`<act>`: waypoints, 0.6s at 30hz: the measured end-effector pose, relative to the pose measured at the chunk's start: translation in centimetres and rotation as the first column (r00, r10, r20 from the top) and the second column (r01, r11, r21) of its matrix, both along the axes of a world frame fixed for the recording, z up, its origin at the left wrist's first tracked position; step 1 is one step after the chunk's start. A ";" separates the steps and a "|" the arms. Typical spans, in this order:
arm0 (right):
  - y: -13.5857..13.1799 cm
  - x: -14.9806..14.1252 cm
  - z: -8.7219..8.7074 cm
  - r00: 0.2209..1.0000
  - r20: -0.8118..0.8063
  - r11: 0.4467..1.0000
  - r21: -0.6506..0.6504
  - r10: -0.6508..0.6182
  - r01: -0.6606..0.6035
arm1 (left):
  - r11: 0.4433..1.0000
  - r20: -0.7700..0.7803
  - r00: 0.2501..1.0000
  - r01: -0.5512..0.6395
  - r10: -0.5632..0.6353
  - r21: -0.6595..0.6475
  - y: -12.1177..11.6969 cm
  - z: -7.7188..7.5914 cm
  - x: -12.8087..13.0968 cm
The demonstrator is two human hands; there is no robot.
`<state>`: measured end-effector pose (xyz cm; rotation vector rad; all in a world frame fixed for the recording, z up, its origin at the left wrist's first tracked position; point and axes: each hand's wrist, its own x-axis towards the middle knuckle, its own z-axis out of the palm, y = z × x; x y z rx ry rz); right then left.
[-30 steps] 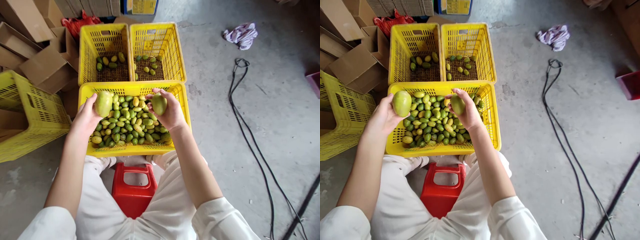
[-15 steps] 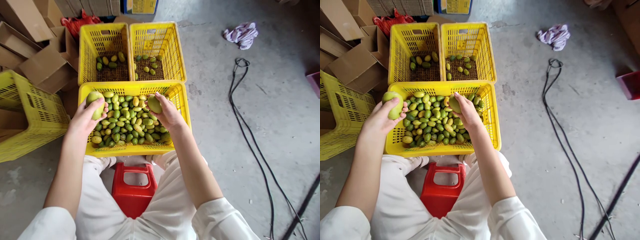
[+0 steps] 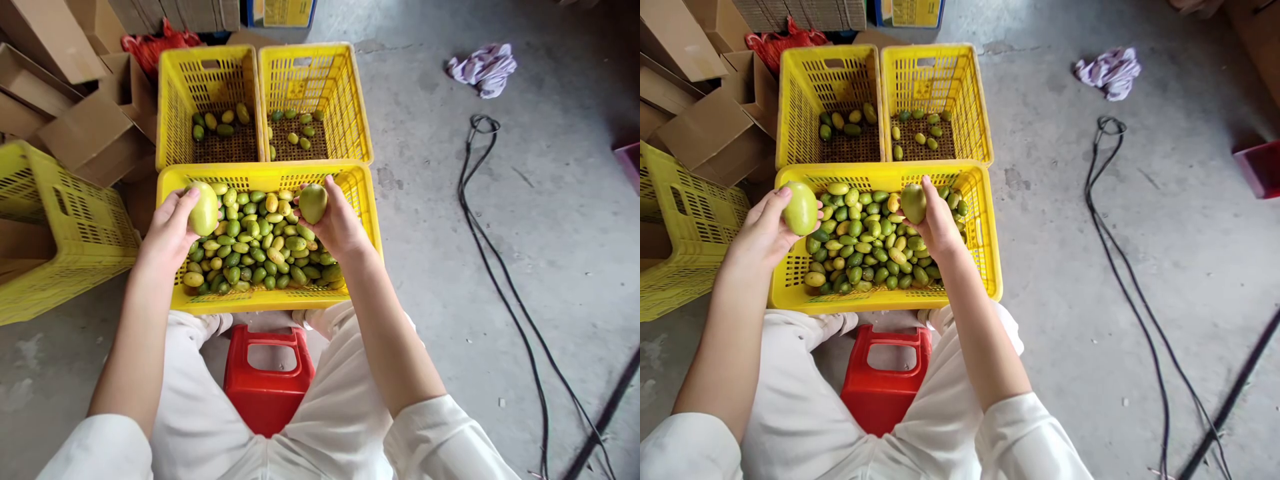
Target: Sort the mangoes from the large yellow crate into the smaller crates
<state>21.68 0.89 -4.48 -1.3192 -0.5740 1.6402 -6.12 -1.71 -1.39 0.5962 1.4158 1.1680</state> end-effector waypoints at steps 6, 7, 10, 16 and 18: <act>-0.8 0.2 0.8 1.000 0.016 0.997 0.073 0.014 -0.016 | 0.998 0.078 0.997 -0.011 0.016 -0.065 0.3 0.4 0.7; -0.9 0.2 0.9 1.000 0.009 0.997 0.079 0.016 -0.016 | 0.997 0.101 0.995 0.002 0.007 -0.084 0.4 0.5 0.6; -0.8 0.1 0.9 1.000 -0.019 0.995 0.093 0.023 -0.021 | 0.993 0.128 0.992 0.037 -0.023 -0.109 0.4 0.6 0.2; -0.3 0.5 -0.4 0.999 -0.040 0.998 0.064 0.016 -0.014 | 0.996 0.092 0.996 0.008 0.000 -0.090 -0.1 1.2 0.2; -0.2 0.5 -0.8 1.000 -0.029 0.998 0.061 0.001 0.001 | 0.996 0.090 0.995 -0.020 0.028 -0.091 -0.1 1.4 0.5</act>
